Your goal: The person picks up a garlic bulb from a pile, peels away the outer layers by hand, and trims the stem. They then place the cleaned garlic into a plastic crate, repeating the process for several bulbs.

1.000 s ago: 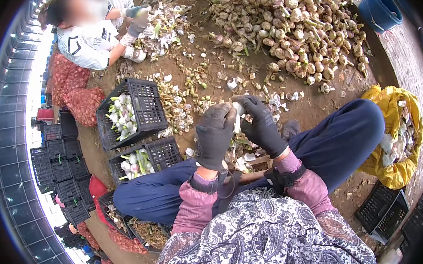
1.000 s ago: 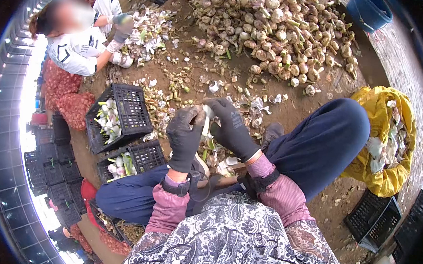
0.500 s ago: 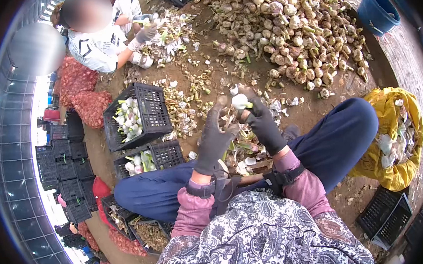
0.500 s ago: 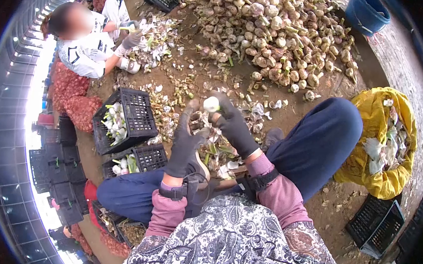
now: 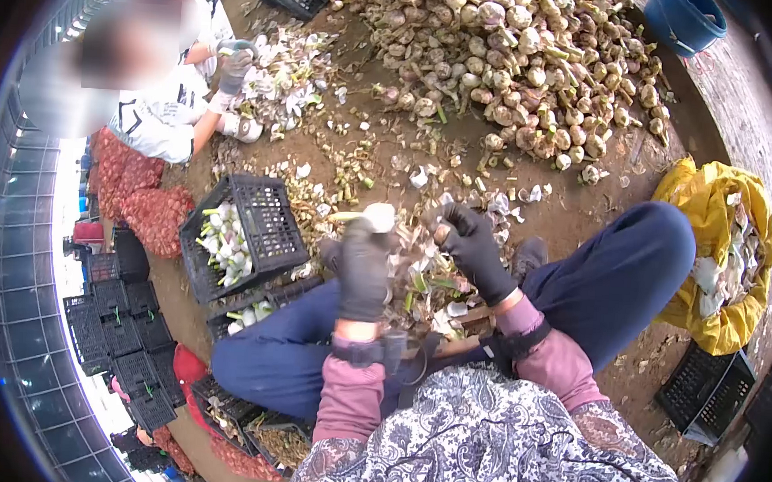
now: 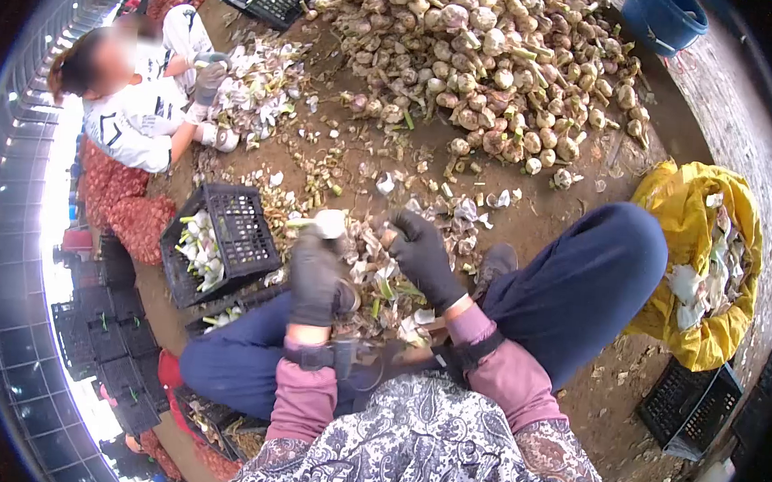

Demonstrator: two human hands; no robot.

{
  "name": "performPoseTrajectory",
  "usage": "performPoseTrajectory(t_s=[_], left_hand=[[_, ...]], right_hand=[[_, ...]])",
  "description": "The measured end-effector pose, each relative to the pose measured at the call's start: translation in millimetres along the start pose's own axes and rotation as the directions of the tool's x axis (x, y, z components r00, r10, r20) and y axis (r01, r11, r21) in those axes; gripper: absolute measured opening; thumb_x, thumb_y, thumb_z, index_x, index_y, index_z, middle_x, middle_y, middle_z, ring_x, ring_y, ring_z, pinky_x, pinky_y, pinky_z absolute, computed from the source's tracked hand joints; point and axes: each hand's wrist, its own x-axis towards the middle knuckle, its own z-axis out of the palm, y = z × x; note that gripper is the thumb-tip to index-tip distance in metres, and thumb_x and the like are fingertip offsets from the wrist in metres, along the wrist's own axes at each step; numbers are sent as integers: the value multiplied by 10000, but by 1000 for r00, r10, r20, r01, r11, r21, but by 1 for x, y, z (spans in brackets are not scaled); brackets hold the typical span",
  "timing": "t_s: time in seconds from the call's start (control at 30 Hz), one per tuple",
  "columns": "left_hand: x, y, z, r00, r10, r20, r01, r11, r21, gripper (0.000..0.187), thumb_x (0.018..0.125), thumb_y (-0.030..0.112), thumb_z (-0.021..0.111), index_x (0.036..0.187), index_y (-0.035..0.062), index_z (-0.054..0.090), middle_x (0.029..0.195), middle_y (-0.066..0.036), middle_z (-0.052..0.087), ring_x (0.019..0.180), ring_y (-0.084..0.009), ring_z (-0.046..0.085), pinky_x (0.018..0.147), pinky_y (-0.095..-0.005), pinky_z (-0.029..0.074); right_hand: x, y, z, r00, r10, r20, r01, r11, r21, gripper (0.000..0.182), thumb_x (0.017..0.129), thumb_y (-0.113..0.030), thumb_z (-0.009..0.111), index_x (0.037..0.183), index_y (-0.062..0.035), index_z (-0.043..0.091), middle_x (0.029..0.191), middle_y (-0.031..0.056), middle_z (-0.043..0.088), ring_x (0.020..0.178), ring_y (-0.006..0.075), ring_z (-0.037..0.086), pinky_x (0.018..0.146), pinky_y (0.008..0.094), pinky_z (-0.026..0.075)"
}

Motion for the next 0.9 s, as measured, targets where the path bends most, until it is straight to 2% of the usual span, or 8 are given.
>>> performPoseTrajectory(t_s=[0.13, 0.23, 0.3, 0.43, 0.57, 0.63, 0.8, 0.9], left_hand=[[60, 79, -96, 893, 450, -24, -380, 723, -577, 348, 1032, 238, 575, 1222, -53, 564, 1186, -161, 661, 1142, -245, 644, 955, -341, 606], [91, 75, -95, 890, 360, -280, -422, 883, -207, 294, 1010, 187, 593, 1182, -51, 602, 1120, -133, 670, 1008, -193, 675, 808, -283, 630], [126, 26, -74, 931, 364, 10, -339, 858, 386, 307, 1019, 135, 574, 1275, -33, 594, 1105, -75, 666, 952, -139, 668, 748, -240, 591], [221, -64, 8, 979, 76, 187, -150, 894, 421, 357, 988, 140, 624, 1312, -8, 593, 1178, -62, 652, 1064, -124, 629, 850, -265, 552], [311, -119, 65, 786, 312, 533, -572, 40, 820, 620, 833, 116, 722, 1418, 80, 518, 1416, -188, 555, 1271, -355, 559, 1040, -422, 489], [339, -142, 71, 811, 225, 540, -508, -189, 840, 727, 783, 146, 719, 1470, 151, 480, 1442, -214, 520, 1295, -404, 520, 1089, -455, 442], [360, -158, 53, 826, 171, 537, -537, -49, 842, 629, 785, 106, 707, 1385, 120, 522, 1368, -189, 548, 1208, -392, 572, 1032, -457, 485], [332, -148, 30, 897, -6, 443, -342, 626, 701, 567, 813, 50, 689, 1351, 117, 523, 1274, -126, 561, 1128, -289, 601, 946, -409, 522]], right_hand=[[5, 6, -3, 987, 122, -103, -100, 974, 204, 159, 934, -97, 624, 1072, -31, 666, 944, -43, 626, 866, 51, 536, 777, 224, 443], [17, 6, 5, 983, 147, -115, -135, 985, 107, 169, 905, -66, 593, 1053, -31, 666, 921, -30, 624, 833, 60, 546, 773, 236, 462], [22, 11, 10, 983, 149, -109, -136, 984, 114, 231, 893, -43, 568, 1098, -15, 670, 989, 2, 665, 909, 88, 602, 860, 271, 500], [33, 10, 6, 970, 213, -120, -187, 961, 203, 296, 895, -20, 543, 1172, 9, 644, 1139, 52, 667, 1094, 138, 606, 995, 287, 463], [45, 7, 2, 935, 311, -171, -278, 941, 195, 300, 904, -42, 551, 1187, -15, 648, 1131, 39, 658, 1080, 130, 602, 974, 286, 470], [51, 9, 1, 925, 332, -184, -303, 938, 170, 297, 906, -54, 556, 1185, -23, 655, 1120, 33, 657, 1057, 124, 605, 950, 284, 479], [57, 16, -2, 927, 317, -200, -303, 948, 96, 314, 915, -47, 533, 1207, -18, 647, 1129, 49, 653, 1039, 126, 599, 928, 288, 482], [57, 16, -2, 939, 276, -205, -271, 961, 52, 304, 951, -103, 522, 1221, -30, 639, 1178, 77, 635, 1087, 165, 593, 973, 320, 464]])
